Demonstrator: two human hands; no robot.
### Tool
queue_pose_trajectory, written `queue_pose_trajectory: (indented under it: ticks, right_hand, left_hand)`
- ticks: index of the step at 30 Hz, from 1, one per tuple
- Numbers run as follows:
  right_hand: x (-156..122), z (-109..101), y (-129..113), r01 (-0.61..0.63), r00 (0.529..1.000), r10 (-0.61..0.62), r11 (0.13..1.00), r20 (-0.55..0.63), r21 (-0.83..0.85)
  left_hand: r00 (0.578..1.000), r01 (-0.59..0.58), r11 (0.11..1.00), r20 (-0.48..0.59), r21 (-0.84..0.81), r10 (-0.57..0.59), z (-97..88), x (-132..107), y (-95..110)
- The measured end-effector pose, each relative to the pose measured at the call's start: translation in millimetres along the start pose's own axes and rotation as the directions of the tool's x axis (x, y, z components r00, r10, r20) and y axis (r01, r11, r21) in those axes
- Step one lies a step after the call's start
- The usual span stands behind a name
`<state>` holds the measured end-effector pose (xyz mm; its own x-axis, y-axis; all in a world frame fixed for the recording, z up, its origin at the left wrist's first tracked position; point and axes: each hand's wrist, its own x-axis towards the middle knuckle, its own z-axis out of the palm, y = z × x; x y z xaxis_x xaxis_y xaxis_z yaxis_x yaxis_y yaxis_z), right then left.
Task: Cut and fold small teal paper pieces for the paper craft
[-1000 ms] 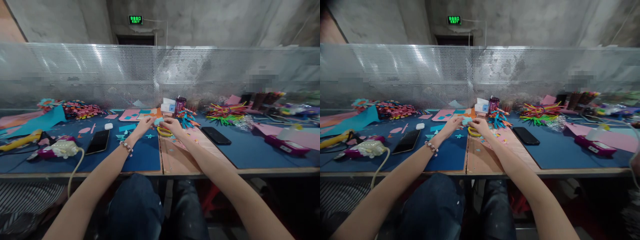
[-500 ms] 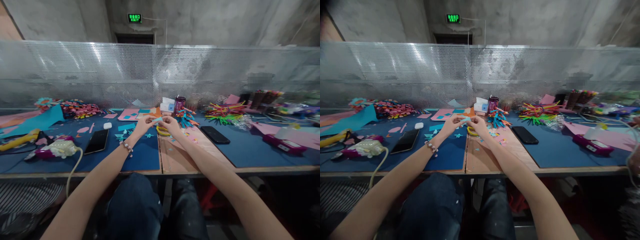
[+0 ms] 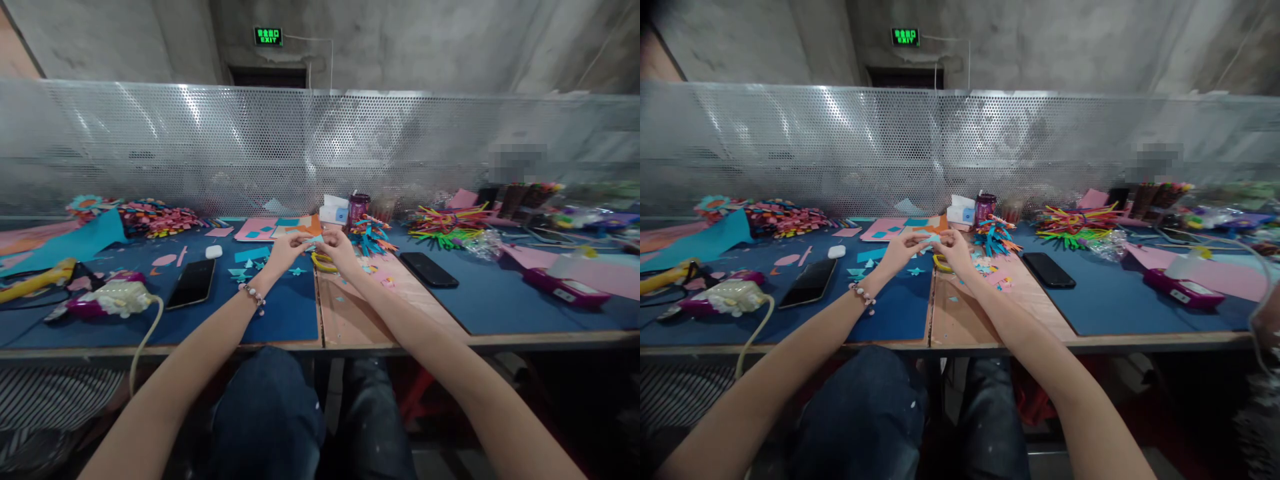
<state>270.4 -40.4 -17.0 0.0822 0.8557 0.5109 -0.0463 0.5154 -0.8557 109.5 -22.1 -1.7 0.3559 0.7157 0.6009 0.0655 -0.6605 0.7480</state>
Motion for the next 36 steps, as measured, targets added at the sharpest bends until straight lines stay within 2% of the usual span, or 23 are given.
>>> queue_pose_trajectory:
  ticks: [15, 26, 33, 36]
  right_hand:
    - [0.4, -1.7, 0.5, -0.090, 0.996, 0.090, 0.996, 0.008, 0.007]
    - [-0.3, -0.1, -0.1, -0.126, 0.992, 0.126, 0.991, 0.007, 0.048]
    - [-1.5, 1.4, -0.2, -0.218, 0.975, 0.214, 0.972, 0.054, 0.092]
    - [-2.2, 1.1, -0.3, -0.213, 0.973, 0.205, 0.974, 0.105, 0.075]
  left_hand:
    - [0.997, 0.065, 0.997, -0.050, 0.040, -0.063, 0.8, -0.7, 5.4]
    - [0.997, 0.035, 0.995, -0.069, 0.096, -0.028, -0.7, 0.1, -1.5]
    - [0.996, 0.049, 0.995, -0.073, 0.082, -0.043, 0.2, 0.1, -0.1]
    - [0.996, 0.049, 0.996, -0.084, 0.076, -0.043, 0.3, 0.0, -0.2]
